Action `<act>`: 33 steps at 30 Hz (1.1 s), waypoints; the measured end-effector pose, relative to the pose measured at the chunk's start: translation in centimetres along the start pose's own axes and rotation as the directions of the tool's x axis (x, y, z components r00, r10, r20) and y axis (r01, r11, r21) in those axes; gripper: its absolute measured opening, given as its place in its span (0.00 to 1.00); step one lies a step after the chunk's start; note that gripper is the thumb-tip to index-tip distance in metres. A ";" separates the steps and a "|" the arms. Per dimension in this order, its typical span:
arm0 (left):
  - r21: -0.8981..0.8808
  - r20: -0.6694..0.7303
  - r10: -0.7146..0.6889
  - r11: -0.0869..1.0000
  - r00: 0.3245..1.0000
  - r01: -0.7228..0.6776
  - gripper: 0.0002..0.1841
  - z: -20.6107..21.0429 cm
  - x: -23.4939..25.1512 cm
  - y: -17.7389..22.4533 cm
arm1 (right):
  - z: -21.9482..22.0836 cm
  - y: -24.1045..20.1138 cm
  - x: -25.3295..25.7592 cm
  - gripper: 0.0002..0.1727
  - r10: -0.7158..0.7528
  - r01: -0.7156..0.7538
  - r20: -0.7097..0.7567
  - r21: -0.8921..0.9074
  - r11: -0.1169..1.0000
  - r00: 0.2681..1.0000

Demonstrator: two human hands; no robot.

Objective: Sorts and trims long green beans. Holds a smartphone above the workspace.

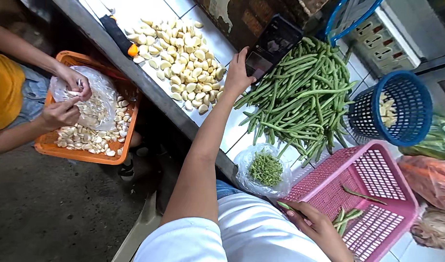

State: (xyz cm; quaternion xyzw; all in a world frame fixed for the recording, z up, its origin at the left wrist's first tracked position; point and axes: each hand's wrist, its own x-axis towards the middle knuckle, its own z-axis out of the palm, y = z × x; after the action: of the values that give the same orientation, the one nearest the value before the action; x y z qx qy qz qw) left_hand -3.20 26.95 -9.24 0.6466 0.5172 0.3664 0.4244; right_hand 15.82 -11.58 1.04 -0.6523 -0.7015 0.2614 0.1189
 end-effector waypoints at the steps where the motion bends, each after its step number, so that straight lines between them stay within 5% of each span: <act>1: 0.010 0.009 -0.008 1.000 1.000 0.008 0.53 0.0 -0.1 -0.1 | 0.0 0.1 0.0 0.20 -0.005 0.005 0.000 0.001 1.000 1.000; 9: 0.099 -0.001 -0.022 0.995 1.000 0.022 0.44 0.4 -0.1 -0.3 | -0.6 0.3 0.1 0.20 0.036 -0.036 0.003 0.001 0.999 0.999; 18: 0.144 0.118 -0.107 0.985 0.987 0.090 0.52 -0.3 0.3 -0.1 | -0.4 0.5 0.3 0.20 0.037 -0.037 0.001 -0.007 0.999 0.999; 26: -0.062 0.171 -0.131 0.988 0.976 0.144 0.25 -2.2 1.3 -0.1 | -0.2 0.9 0.5 0.20 0.041 -0.041 0.004 0.011 0.999 0.999; 33: -0.010 0.183 -0.113 0.993 0.977 0.117 0.31 -2.0 1.3 -0.5 | 0.0 1.0 0.4 0.20 0.041 -0.041 -0.006 0.020 0.999 0.999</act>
State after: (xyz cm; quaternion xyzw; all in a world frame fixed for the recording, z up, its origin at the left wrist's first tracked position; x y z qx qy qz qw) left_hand -4.90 28.64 -8.95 0.6419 0.5091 0.2860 0.4970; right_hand 16.68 -11.13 0.46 -0.6663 -0.6849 0.2686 0.1221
